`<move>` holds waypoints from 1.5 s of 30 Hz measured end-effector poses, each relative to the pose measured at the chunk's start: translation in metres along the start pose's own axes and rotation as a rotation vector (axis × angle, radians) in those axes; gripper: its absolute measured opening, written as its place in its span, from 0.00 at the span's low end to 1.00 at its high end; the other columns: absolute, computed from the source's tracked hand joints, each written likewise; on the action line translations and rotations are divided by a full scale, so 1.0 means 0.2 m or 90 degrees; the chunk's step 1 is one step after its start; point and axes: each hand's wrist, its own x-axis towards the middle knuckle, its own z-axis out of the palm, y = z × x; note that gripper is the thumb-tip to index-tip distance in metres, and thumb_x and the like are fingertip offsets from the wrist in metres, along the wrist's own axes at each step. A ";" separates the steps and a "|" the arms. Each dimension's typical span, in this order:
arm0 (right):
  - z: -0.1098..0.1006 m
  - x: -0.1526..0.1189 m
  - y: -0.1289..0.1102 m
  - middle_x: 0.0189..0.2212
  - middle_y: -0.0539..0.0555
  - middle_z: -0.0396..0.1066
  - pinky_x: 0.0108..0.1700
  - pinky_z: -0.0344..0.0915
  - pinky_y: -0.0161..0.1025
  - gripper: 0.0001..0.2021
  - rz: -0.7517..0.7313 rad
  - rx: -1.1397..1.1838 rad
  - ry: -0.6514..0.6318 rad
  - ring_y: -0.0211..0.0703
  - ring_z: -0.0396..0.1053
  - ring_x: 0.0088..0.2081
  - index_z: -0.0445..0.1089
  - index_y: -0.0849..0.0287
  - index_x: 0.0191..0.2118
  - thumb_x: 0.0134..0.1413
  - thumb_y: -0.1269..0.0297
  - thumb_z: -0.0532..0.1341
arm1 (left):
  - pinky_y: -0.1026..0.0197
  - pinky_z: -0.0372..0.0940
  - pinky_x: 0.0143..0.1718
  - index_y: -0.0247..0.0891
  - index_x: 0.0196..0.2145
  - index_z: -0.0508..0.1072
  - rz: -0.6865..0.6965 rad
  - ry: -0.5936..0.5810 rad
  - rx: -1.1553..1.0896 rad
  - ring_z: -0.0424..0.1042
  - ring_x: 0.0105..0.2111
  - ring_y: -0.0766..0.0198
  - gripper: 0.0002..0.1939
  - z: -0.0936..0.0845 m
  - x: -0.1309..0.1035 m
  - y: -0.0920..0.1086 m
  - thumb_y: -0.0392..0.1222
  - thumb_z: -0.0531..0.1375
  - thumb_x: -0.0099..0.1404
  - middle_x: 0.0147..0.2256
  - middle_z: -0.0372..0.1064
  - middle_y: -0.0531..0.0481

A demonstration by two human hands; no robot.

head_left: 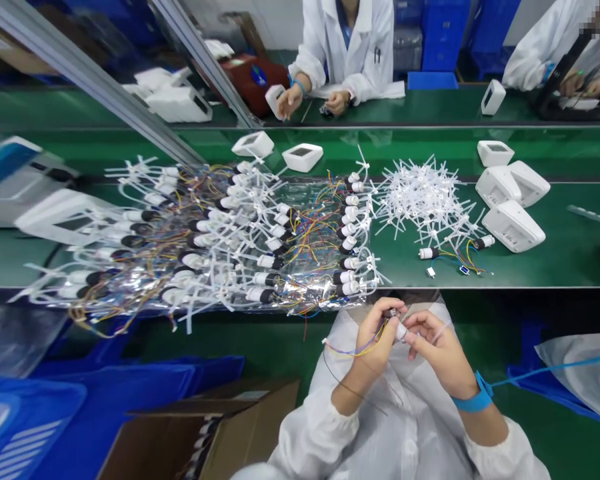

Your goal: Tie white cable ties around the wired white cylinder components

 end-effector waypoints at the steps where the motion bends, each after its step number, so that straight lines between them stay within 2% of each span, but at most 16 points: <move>1: 0.00 0.00 0.00 0.39 0.52 0.77 0.29 0.75 0.34 0.17 -0.001 0.001 0.000 0.39 0.73 0.32 0.80 0.56 0.44 0.57 0.52 0.79 | 0.56 0.71 0.49 0.41 0.49 0.80 -0.004 0.016 -0.010 0.77 0.45 0.56 0.09 0.01 0.01 0.00 0.44 0.62 0.77 0.44 0.78 0.45; 4: 0.01 0.01 -0.02 0.40 0.52 0.78 0.30 0.76 0.36 0.18 0.000 0.001 0.006 0.37 0.72 0.29 0.79 0.57 0.43 0.56 0.51 0.79 | 0.54 0.71 0.49 0.41 0.47 0.80 -0.001 0.042 -0.049 0.76 0.42 0.57 0.10 0.04 0.04 0.01 0.48 0.62 0.78 0.42 0.77 0.46; 7: 0.01 0.02 -0.02 0.39 0.53 0.78 0.31 0.76 0.36 0.18 -0.012 0.004 0.020 0.38 0.72 0.28 0.80 0.57 0.42 0.56 0.51 0.79 | 0.50 0.69 0.56 0.42 0.44 0.81 0.034 0.064 -0.068 0.76 0.50 0.52 0.11 0.05 0.06 0.00 0.51 0.64 0.77 0.38 0.77 0.46; 9: 0.01 0.02 -0.02 0.40 0.55 0.79 0.34 0.77 0.38 0.17 -0.033 0.022 0.037 0.41 0.74 0.31 0.80 0.56 0.44 0.58 0.49 0.78 | 0.49 0.69 0.57 0.42 0.45 0.82 0.010 0.082 -0.096 0.76 0.52 0.51 0.12 0.06 0.06 0.00 0.52 0.66 0.76 0.38 0.77 0.46; 12: 0.04 0.01 -0.04 0.44 0.59 0.79 0.39 0.81 0.43 0.19 -0.065 0.100 0.059 0.49 0.78 0.41 0.80 0.55 0.48 0.66 0.44 0.70 | 0.56 0.72 0.48 0.44 0.55 0.80 -0.097 0.128 -0.210 0.77 0.42 0.58 0.18 0.09 0.06 0.01 0.53 0.70 0.73 0.41 0.77 0.48; 14: 0.06 0.00 -0.06 0.45 0.60 0.78 0.41 0.82 0.45 0.20 -0.084 0.150 0.073 0.51 0.78 0.43 0.80 0.54 0.48 0.71 0.41 0.64 | 0.60 0.72 0.44 0.46 0.58 0.79 -0.136 0.169 -0.289 0.77 0.40 0.63 0.23 0.11 0.05 0.03 0.51 0.74 0.68 0.43 0.77 0.49; 16: 0.08 0.00 -0.08 0.43 0.58 0.77 0.40 0.81 0.45 0.20 -0.102 0.176 0.088 0.51 0.77 0.42 0.78 0.53 0.44 0.73 0.41 0.62 | 0.64 0.72 0.41 0.44 0.53 0.80 -0.154 0.191 -0.346 0.77 0.39 0.65 0.23 0.14 0.06 0.07 0.49 0.78 0.63 0.42 0.77 0.51; 19: 0.11 0.00 -0.10 0.39 0.54 0.74 0.38 0.79 0.46 0.19 -0.118 0.185 0.105 0.50 0.77 0.38 0.72 0.51 0.38 0.75 0.42 0.59 | 0.64 0.72 0.34 0.42 0.43 0.81 -0.195 0.173 -0.432 0.78 0.38 0.62 0.21 0.17 0.08 0.14 0.48 0.81 0.57 0.40 0.78 0.50; 23: 0.11 -0.02 -0.12 0.36 0.52 0.73 0.37 0.77 0.47 0.21 -0.137 0.147 0.126 0.50 0.74 0.34 0.66 0.50 0.34 0.77 0.44 0.55 | 0.66 0.70 0.27 0.41 0.41 0.82 -0.231 0.138 -0.501 0.81 0.38 0.57 0.22 0.19 0.10 0.20 0.48 0.83 0.53 0.39 0.77 0.48; 27: 0.10 -0.01 -0.12 0.33 0.52 0.70 0.37 0.75 0.48 0.25 -0.188 0.140 0.135 0.51 0.72 0.33 0.65 0.50 0.33 0.77 0.38 0.53 | 0.67 0.64 0.20 0.40 0.45 0.83 -0.253 0.124 -0.512 0.77 0.31 0.61 0.26 0.22 0.11 0.20 0.51 0.83 0.52 0.35 0.74 0.50; 31: 0.05 0.02 -0.07 0.30 0.53 0.69 0.41 0.75 0.51 0.27 -0.200 0.131 0.159 0.53 0.72 0.34 0.65 0.51 0.30 0.74 0.35 0.55 | 0.65 0.70 0.30 0.41 0.49 0.83 -0.252 0.156 -0.522 0.73 0.29 0.69 0.31 0.24 0.09 0.17 0.48 0.85 0.50 0.41 0.76 0.50; 34: -0.01 0.04 -0.02 0.33 0.55 0.75 0.41 0.74 0.51 0.22 -0.185 0.047 0.222 0.54 0.74 0.35 0.76 0.52 0.36 0.71 0.39 0.63 | 0.65 0.69 0.32 0.38 0.44 0.82 -0.277 0.142 -0.520 0.72 0.28 0.69 0.28 0.24 0.07 0.14 0.49 0.85 0.51 0.35 0.74 0.52; 36: -0.04 0.04 0.00 0.37 0.57 0.79 0.40 0.74 0.49 0.20 -0.173 -0.006 0.257 0.54 0.76 0.36 0.82 0.54 0.44 0.70 0.42 0.66 | 0.65 0.69 0.33 0.38 0.43 0.82 -0.289 0.135 -0.505 0.72 0.29 0.68 0.27 0.23 0.06 0.13 0.50 0.85 0.51 0.32 0.73 0.53; 39: -0.06 0.03 0.00 0.40 0.58 0.83 0.39 0.75 0.48 0.21 -0.175 -0.061 0.264 0.53 0.78 0.36 0.84 0.56 0.54 0.69 0.45 0.69 | 0.66 0.66 0.33 0.39 0.44 0.81 -0.296 0.131 -0.454 0.72 0.30 0.67 0.26 0.17 0.06 0.12 0.51 0.84 0.53 0.31 0.73 0.54; 42: -0.04 0.03 -0.03 0.41 0.58 0.85 0.39 0.77 0.47 0.21 -0.176 -0.096 0.248 0.50 0.79 0.35 0.82 0.57 0.57 0.69 0.48 0.70 | 0.66 0.65 0.34 0.41 0.46 0.80 -0.278 0.128 -0.386 0.72 0.30 0.67 0.25 0.11 0.06 0.10 0.53 0.81 0.58 0.29 0.72 0.56; 45: 0.00 0.03 -0.04 0.41 0.58 0.86 0.39 0.78 0.44 0.19 -0.182 -0.078 0.251 0.45 0.77 0.31 0.79 0.57 0.56 0.70 0.50 0.70 | 0.65 0.67 0.36 0.41 0.47 0.78 -0.233 0.125 -0.333 0.72 0.31 0.66 0.23 0.07 0.06 0.07 0.55 0.78 0.63 0.29 0.71 0.56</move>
